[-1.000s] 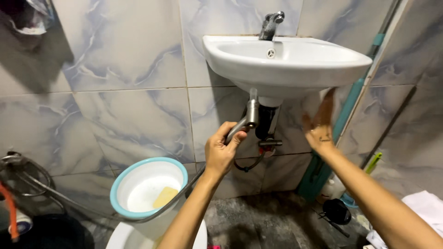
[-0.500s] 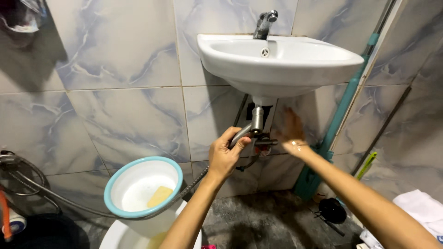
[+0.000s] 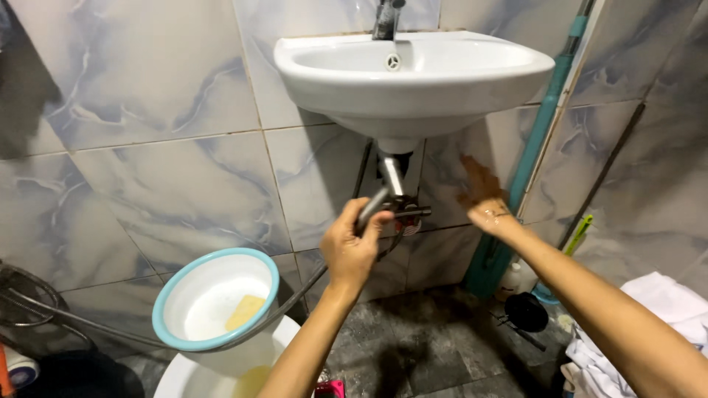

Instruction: Rinsing a bathroom sink with a sprayer, organizing toiletries from the floor into a holder, and washing hands.

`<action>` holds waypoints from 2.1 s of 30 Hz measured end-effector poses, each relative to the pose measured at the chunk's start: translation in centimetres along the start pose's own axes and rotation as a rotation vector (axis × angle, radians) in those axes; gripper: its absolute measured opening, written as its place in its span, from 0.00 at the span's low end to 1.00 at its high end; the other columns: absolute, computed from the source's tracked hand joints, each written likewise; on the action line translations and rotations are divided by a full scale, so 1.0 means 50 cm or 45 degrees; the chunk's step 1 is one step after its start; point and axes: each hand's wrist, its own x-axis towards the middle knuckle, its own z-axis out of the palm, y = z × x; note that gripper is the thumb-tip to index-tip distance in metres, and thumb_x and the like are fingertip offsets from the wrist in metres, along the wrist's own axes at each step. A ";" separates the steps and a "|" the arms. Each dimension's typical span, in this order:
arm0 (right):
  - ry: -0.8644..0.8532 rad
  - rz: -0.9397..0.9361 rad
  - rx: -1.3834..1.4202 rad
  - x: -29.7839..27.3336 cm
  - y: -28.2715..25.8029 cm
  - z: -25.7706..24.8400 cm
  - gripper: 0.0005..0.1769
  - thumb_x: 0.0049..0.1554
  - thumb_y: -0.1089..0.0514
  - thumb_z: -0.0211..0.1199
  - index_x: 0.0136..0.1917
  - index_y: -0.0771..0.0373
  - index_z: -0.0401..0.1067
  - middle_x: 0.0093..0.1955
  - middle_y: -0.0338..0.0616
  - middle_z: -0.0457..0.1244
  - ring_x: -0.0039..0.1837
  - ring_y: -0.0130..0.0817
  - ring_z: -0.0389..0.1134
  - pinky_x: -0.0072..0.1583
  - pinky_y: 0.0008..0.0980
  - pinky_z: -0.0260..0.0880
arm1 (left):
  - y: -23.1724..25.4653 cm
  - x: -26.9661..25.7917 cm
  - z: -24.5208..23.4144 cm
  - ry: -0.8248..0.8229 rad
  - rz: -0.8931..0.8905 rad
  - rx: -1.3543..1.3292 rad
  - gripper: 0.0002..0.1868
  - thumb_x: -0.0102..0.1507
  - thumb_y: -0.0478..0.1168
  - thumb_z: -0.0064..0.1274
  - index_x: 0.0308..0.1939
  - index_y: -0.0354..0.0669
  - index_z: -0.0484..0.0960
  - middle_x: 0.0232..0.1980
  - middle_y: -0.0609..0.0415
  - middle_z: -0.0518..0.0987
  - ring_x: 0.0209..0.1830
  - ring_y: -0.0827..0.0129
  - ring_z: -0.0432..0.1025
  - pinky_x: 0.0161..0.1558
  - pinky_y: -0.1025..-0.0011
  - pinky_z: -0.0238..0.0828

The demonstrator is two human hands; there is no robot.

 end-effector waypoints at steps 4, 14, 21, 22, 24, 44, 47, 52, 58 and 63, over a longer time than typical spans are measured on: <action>-0.055 -0.215 0.018 -0.028 -0.070 -0.026 0.47 0.55 0.53 0.61 0.82 0.51 0.43 0.84 0.51 0.41 0.82 0.58 0.42 0.78 0.59 0.43 | -0.040 0.001 -0.014 0.135 0.021 -0.029 0.16 0.65 0.52 0.60 0.47 0.45 0.85 0.27 0.64 0.76 0.26 0.81 0.66 0.28 0.78 0.60; 0.870 -1.122 -1.039 0.093 -0.099 -0.111 0.45 0.69 0.44 0.60 0.89 0.44 0.39 0.91 0.51 0.22 0.90 0.54 0.20 0.82 0.60 0.13 | -0.104 0.056 -0.100 0.161 -0.320 -0.789 0.34 0.68 0.71 0.36 0.38 0.43 0.76 0.23 0.64 0.67 0.19 0.82 0.58 0.20 0.80 0.51; 0.722 -1.150 -1.363 0.094 -0.083 -0.158 0.45 0.69 0.38 0.57 0.89 0.54 0.44 0.92 0.60 0.24 0.88 0.69 0.19 0.83 0.70 0.18 | -0.128 0.090 -0.133 0.120 -0.382 -0.996 0.34 0.68 0.71 0.35 0.36 0.45 0.77 0.21 0.64 0.68 0.16 0.84 0.58 0.17 0.82 0.51; 0.720 -1.169 -1.359 0.093 -0.101 -0.143 0.45 0.69 0.38 0.57 0.89 0.54 0.44 0.92 0.60 0.24 0.88 0.69 0.19 0.83 0.70 0.18 | -0.130 0.090 -0.134 0.138 -0.383 -0.999 0.34 0.68 0.71 0.35 0.36 0.45 0.77 0.21 0.64 0.68 0.16 0.84 0.58 0.17 0.82 0.51; 0.628 -1.312 -1.434 0.088 -0.135 -0.111 0.43 0.64 0.41 0.57 0.86 0.58 0.54 0.89 0.58 0.36 0.84 0.66 0.35 0.77 0.69 0.29 | -0.132 0.092 -0.135 0.136 -0.352 -1.115 0.32 0.69 0.69 0.37 0.36 0.45 0.77 0.21 0.64 0.67 0.17 0.84 0.59 0.17 0.82 0.51; 0.457 -0.640 -1.301 -0.047 -0.092 -0.064 0.42 0.55 0.53 0.62 0.82 0.62 0.62 0.84 0.51 0.51 0.85 0.53 0.50 0.77 0.59 0.48 | -0.056 -0.006 -0.078 -0.377 0.168 -0.203 0.16 0.65 0.49 0.58 0.52 0.47 0.82 0.44 0.59 0.87 0.40 0.73 0.81 0.40 0.75 0.75; 0.424 -0.444 -1.028 -0.058 -0.062 -0.059 0.50 0.51 0.53 0.64 0.84 0.65 0.55 0.84 0.62 0.47 0.85 0.62 0.44 0.76 0.66 0.43 | -0.029 -0.014 -0.047 -0.327 0.365 -0.074 0.19 0.61 0.51 0.63 0.51 0.46 0.83 0.45 0.55 0.86 0.40 0.66 0.80 0.40 0.72 0.75; 0.464 -0.294 -0.051 -0.020 0.031 -0.031 0.54 0.54 0.55 0.64 0.86 0.65 0.42 0.86 0.68 0.39 0.86 0.65 0.39 0.80 0.59 0.39 | 0.033 -0.020 -0.002 -0.343 0.485 0.037 0.22 0.57 0.54 0.67 0.48 0.46 0.84 0.42 0.55 0.85 0.35 0.64 0.79 0.37 0.71 0.74; 0.324 0.011 0.597 0.005 0.030 -0.054 0.50 0.57 0.62 0.59 0.85 0.56 0.36 0.85 0.59 0.38 0.83 0.55 0.43 0.80 0.48 0.46 | 0.112 -0.024 0.031 -0.309 0.665 0.295 0.22 0.57 0.56 0.66 0.44 0.46 0.84 0.38 0.57 0.84 0.32 0.65 0.78 0.31 0.70 0.70; 0.305 0.086 0.893 -0.002 0.095 -0.053 0.45 0.62 0.62 0.55 0.85 0.58 0.35 0.86 0.58 0.37 0.86 0.52 0.38 0.79 0.46 0.47 | 0.217 -0.036 0.043 -0.372 0.656 0.698 0.20 0.57 0.58 0.65 0.41 0.48 0.86 0.27 0.58 0.79 0.25 0.65 0.76 0.24 0.66 0.66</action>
